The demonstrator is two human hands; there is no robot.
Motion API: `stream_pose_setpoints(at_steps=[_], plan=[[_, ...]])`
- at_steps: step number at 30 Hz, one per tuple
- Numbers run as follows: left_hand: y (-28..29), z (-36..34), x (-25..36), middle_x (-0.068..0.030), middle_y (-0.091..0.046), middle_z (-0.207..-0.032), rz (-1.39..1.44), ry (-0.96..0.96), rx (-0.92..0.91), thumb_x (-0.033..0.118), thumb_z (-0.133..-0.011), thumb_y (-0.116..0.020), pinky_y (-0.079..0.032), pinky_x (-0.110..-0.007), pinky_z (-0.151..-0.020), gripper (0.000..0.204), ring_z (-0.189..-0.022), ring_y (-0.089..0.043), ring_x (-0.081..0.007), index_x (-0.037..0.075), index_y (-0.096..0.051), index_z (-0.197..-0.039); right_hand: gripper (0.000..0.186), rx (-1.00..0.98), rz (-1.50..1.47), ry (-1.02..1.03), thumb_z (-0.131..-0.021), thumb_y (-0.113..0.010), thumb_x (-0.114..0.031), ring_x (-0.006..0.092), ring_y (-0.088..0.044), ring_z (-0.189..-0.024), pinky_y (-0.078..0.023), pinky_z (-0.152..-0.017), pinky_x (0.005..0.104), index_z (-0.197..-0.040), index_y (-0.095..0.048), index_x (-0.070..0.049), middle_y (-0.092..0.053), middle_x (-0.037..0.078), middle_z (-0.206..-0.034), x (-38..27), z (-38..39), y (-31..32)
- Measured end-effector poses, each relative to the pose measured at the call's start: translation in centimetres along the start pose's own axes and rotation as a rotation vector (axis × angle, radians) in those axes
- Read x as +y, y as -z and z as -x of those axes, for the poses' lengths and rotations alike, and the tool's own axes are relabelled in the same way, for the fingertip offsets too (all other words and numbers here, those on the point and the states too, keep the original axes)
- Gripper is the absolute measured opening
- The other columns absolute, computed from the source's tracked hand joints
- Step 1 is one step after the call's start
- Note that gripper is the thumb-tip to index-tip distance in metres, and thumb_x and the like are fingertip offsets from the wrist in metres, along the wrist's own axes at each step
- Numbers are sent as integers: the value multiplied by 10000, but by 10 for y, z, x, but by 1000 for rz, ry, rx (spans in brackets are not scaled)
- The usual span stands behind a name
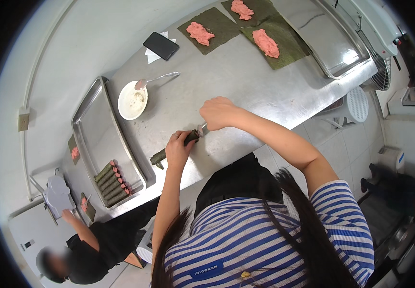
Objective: The person spreads a pink filling onto a sheet of nori using a spoon, then rolls the nori into a tight cylinder. The finished roll is placed on a metal tray alongside other completed rolls. The person repeats the process with additional nori sheets.
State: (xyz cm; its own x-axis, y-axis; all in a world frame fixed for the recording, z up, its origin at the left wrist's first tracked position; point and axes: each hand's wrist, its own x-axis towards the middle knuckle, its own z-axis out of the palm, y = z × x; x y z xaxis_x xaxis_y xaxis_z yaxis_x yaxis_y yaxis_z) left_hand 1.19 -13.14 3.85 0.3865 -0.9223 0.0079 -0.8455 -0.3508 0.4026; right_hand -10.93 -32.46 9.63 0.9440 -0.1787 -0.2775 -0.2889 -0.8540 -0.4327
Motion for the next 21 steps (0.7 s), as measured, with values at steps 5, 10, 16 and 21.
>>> stream_pose_setpoints(at_steps=[5, 10, 16, 21], plan=[[0, 0, 2, -30, -644, -971, -20, -6, 3, 158, -736, -733, -505, -368, -759, 262, -888, -612, -250, 100, -682, -986, 144, 85, -2, 82, -630, -663, -145, 347, -653, -671, -510, -581, 418, -639, -656, -1, -648, 178, -673, 0, -8, 1], [-2, -1, 0, -22, -640, -951, -56, -15, -3, 180, -729, -738, -504, -364, -754, 258, -881, -609, -241, 104, -682, -970, 172, 16, 41, 68, -652, -696, -191, 332, -669, -732, -525, -615, 418, -706, -690, -27, -675, 166, -758, -8, -19, 15], [-4, 2, 0, -15, -637, -942, -40, -5, 8, 191, -722, -744, -504, -358, -755, 279, -872, -608, -234, 122, -686, -985, 185, -16, 1, -52, -693, -672, -165, 326, -680, -828, -538, -689, 413, -813, -709, -29, -692, 167, -854, 2, 0, 37], [-2, 3, 4, -5, -639, -944, -22, -31, 10, 171, -711, -744, -501, -352, -767, 302, -878, -605, -226, 137, -692, -1007, 151, 81, 16, -28, -674, -669, -159, 350, -671, -777, -529, -686, 425, -736, -696, -25, -681, 169, -790, 6, -4, 8]])
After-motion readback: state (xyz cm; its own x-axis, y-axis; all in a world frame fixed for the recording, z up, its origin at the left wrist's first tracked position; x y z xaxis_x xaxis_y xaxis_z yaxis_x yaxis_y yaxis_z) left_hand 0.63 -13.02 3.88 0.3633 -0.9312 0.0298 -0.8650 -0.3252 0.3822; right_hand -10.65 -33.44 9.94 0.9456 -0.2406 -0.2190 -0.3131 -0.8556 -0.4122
